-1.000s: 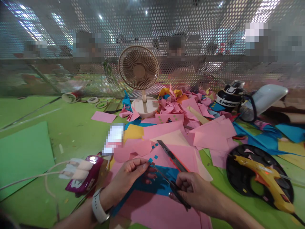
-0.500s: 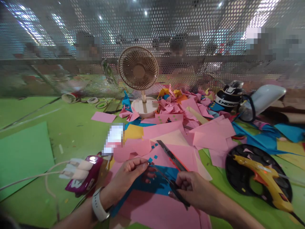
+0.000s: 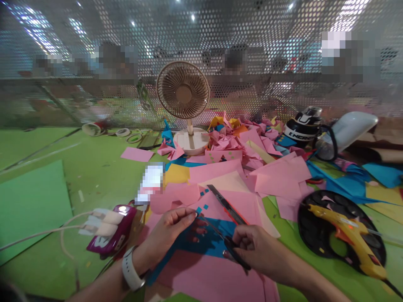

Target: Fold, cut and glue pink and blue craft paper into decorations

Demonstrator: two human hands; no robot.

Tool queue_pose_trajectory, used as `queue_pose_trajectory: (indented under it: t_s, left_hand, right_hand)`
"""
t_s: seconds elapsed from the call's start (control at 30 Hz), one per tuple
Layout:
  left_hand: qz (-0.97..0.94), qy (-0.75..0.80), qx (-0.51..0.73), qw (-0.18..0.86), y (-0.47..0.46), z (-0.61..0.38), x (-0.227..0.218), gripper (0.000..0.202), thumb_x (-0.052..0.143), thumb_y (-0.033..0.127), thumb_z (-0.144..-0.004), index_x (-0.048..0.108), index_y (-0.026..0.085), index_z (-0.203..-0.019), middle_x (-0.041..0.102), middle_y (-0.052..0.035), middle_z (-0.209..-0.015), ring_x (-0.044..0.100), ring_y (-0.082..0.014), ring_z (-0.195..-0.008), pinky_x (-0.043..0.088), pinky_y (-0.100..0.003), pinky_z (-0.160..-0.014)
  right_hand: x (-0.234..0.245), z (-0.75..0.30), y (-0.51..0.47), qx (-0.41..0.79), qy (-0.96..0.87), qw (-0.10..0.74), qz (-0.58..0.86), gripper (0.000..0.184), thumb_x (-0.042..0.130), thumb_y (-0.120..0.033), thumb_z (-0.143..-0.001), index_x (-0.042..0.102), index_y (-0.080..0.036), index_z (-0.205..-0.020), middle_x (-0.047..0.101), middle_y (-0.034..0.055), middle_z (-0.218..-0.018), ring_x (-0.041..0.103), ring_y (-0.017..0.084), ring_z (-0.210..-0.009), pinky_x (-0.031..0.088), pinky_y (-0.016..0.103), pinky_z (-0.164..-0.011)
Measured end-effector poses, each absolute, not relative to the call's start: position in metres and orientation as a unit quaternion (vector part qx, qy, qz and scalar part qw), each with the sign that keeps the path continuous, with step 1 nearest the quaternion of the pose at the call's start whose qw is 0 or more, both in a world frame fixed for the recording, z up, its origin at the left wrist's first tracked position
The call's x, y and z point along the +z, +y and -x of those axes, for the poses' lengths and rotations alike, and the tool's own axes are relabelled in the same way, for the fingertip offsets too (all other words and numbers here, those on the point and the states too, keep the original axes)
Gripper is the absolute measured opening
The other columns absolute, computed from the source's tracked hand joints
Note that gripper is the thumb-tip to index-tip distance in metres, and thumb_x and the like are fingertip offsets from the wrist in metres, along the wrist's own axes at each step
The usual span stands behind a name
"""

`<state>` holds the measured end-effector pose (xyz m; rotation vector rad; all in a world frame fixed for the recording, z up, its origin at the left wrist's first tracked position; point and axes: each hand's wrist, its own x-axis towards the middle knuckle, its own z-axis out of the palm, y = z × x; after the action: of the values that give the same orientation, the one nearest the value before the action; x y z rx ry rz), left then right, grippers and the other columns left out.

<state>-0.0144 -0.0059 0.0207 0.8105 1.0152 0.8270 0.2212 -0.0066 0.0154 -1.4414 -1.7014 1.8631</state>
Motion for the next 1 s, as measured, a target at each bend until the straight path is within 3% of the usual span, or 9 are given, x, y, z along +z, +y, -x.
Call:
queue_pose_trajectory:
  t_s: [0.23,0.57,1.0]
  left_hand:
    - [-0.370,0.477,0.364,0.709,-0.007,0.014,0.021,0.025,0.063,0.039,-0.077,0.062,0.015,-0.083,0.069,-0.0063,-0.085,0.064,-0.0164,-0.072,0.051,-0.028,-0.065]
    - [-0.370,0.483,0.365,0.705,-0.006,0.015,0.020,0.027,0.063,0.040,-0.078,0.062,0.015,-0.086,0.068,-0.0060,-0.083,0.064,-0.0159,-0.071,0.051,-0.025,-0.061]
    - [-0.370,0.441,0.387,0.720,-0.007,0.015,0.020,0.020,0.061,0.034,-0.081,0.064,0.014,-0.088,0.069,-0.0056,-0.083,0.064,-0.0136,-0.068,0.051,-0.025,-0.062]
  right_hand:
    - [0.015,-0.224,-0.004,0.628,-0.582,0.137,0.499,0.032,0.070,-0.040,-0.069,0.050,-0.017,-0.066,0.044,-0.0077,-0.048,0.042,0.006,-0.044,0.029,0.016,-0.042]
    - [0.021,-0.221,-0.003,0.626,-0.569,0.136,0.516,0.034,0.069,-0.047,-0.066,0.049,-0.019,-0.063,0.045,-0.0076,-0.047,0.046,0.008,-0.043,0.037,0.018,-0.044]
    - [0.025,-0.218,-0.005,0.648,-0.583,0.105,0.478,0.034,0.070,-0.041,-0.069,0.046,-0.017,-0.064,0.047,-0.0059,-0.051,0.048,0.007,-0.046,0.034,0.016,-0.043]
